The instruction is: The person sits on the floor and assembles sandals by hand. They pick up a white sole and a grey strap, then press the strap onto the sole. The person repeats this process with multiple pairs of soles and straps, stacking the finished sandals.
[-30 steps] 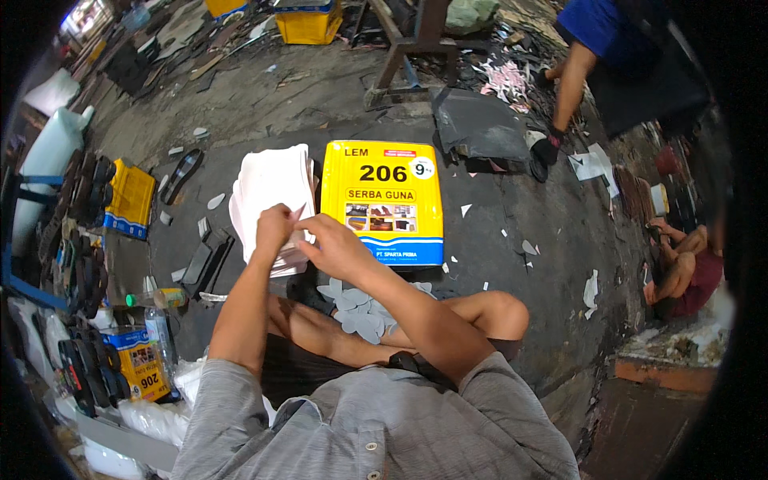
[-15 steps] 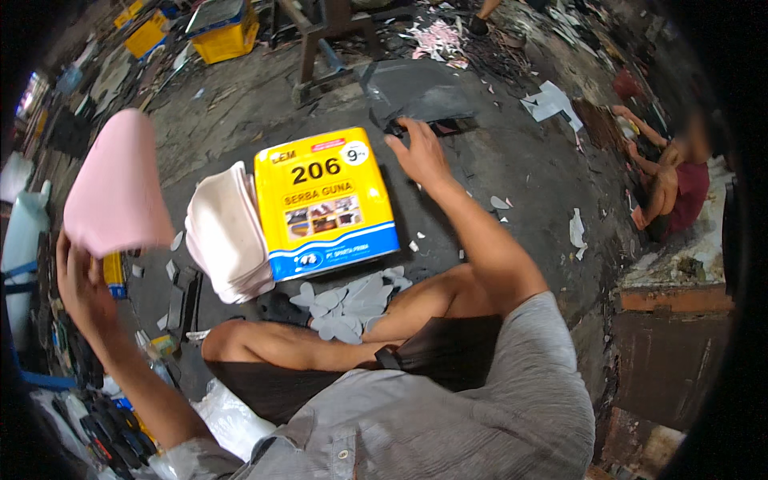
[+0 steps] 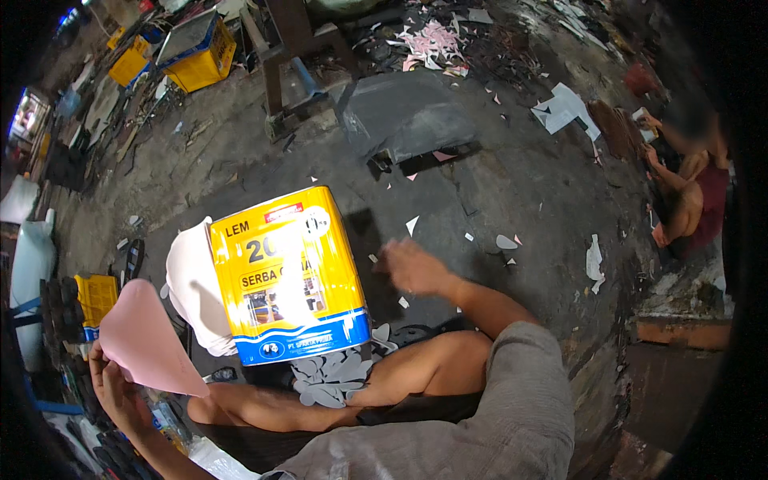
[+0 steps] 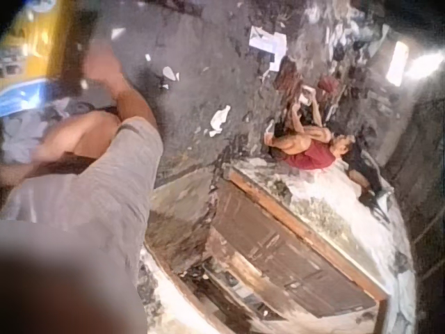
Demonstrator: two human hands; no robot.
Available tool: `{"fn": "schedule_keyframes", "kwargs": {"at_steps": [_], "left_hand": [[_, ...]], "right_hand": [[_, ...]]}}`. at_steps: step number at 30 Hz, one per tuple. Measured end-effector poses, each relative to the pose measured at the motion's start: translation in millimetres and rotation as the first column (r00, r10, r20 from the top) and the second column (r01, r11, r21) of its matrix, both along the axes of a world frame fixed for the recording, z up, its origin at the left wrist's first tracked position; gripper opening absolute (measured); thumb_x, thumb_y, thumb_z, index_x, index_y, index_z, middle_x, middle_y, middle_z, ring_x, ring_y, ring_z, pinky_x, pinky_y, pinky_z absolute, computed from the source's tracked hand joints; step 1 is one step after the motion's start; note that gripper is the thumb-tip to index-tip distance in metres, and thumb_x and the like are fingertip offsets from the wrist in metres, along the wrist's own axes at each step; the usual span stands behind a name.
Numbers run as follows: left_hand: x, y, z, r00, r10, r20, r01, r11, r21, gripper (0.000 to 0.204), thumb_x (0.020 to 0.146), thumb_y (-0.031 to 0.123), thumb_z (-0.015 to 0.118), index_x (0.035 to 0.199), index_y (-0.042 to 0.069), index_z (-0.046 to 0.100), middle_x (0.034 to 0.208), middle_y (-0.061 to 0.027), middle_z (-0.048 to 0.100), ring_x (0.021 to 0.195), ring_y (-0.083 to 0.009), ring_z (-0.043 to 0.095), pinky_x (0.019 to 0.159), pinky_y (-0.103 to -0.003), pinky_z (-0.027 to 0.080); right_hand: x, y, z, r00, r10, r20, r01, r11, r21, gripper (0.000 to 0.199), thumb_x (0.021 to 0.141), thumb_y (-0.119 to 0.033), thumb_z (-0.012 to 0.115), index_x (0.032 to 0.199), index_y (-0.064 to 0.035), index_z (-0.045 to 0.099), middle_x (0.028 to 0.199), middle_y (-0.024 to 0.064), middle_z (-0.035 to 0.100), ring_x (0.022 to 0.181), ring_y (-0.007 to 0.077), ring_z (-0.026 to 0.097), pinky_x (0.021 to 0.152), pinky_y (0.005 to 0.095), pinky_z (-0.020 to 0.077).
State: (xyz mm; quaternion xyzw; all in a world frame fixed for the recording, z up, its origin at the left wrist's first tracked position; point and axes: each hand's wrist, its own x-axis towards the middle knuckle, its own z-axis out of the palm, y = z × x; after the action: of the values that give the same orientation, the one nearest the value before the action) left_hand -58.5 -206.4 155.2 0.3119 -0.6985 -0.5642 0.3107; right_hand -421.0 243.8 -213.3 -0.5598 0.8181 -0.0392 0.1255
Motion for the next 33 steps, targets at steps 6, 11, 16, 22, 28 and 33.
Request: {"fn": "schedule_keyframes", "kwargs": {"at_steps": [6,11,16,22,28,33], "left_hand": [[-30.1,29.4,3.3,0.998,0.056,-0.008,-0.055,0.998,0.038,0.044,0.097,0.012,0.06,0.138,-0.002,0.052,0.122,-0.0076,0.062,0.104,-0.0111,0.064,0.089,-0.024,0.052],[-69.6,62.1,10.9,0.994,-0.028,-0.104,0.036,0.997,0.068,0.048,0.096,0.014,0.062,0.139,-0.003,0.048,0.12,-0.0101,0.063,0.103,-0.015,0.068,0.09,-0.027,0.056],[-77.9,77.5,25.3,0.974,-0.159,-0.16,0.172,0.983,0.07,0.054,0.095,0.018,0.065,0.14,-0.002,0.043,0.12,-0.0134,0.063,0.104,-0.0203,0.071,0.091,-0.033,0.06],[-66.9,82.1,15.3,0.967,-0.099,-0.234,0.135,0.98,0.146,0.061,0.097,0.019,0.066,0.146,-0.004,0.037,0.13,-0.0172,0.06,0.115,-0.0236,0.067,0.1,-0.038,0.056],[-83.8,78.2,0.6,0.967,-0.218,-0.133,0.233,0.967,0.106,0.075,0.1,0.032,0.065,0.153,-0.006,0.029,0.143,-0.0181,0.053,0.122,-0.024,0.065,0.107,-0.039,0.052],[-93.9,86.6,6.7,0.93,-0.246,-0.272,0.294,0.944,0.15,0.067,0.096,0.025,0.066,0.149,-0.004,0.036,0.134,-0.016,0.057,0.12,-0.0231,0.066,0.104,-0.036,0.053]], "right_hand": [[-93.9,41.8,18.9,0.643,-0.765,0.027,0.743,0.615,-0.264,0.047,0.105,-0.03,0.049,0.147,-0.0095,0.053,0.155,0.0171,0.049,0.15,0.0385,0.036,0.125,0.0572,0.0234],[-27.7,-38.1,10.1,0.999,-0.013,0.037,0.024,0.941,-0.336,0.05,0.103,-0.031,0.054,0.148,-0.0109,0.054,0.157,0.015,0.048,0.152,0.0359,0.035,0.127,0.0508,0.022],[-164.4,-34.8,15.1,0.814,-0.576,0.073,0.55,0.806,0.22,0.047,0.107,-0.035,0.046,0.14,-0.0078,0.062,0.155,0.0221,0.048,0.149,0.0436,0.035,0.123,0.0505,0.0279],[-89.7,3.8,12.9,0.801,-0.553,0.229,0.594,0.688,-0.417,0.039,0.094,-0.023,0.063,0.126,-0.0014,0.065,0.133,0.0227,0.062,0.134,0.0382,0.052,0.116,0.05,0.0377],[15.1,79.4,9.0,0.991,0.054,0.122,-0.02,0.964,-0.263,0.043,0.105,-0.03,0.051,0.144,-0.0121,0.058,0.155,0.0153,0.05,0.149,0.0326,0.04,0.125,0.0478,0.0262],[5.1,109.5,3.8,0.83,-0.526,-0.184,0.445,0.825,-0.348,0.054,0.104,-0.039,0.056,0.151,-0.0122,0.05,0.157,0.017,0.048,0.144,0.035,0.046,0.121,0.0499,0.0332]]}}
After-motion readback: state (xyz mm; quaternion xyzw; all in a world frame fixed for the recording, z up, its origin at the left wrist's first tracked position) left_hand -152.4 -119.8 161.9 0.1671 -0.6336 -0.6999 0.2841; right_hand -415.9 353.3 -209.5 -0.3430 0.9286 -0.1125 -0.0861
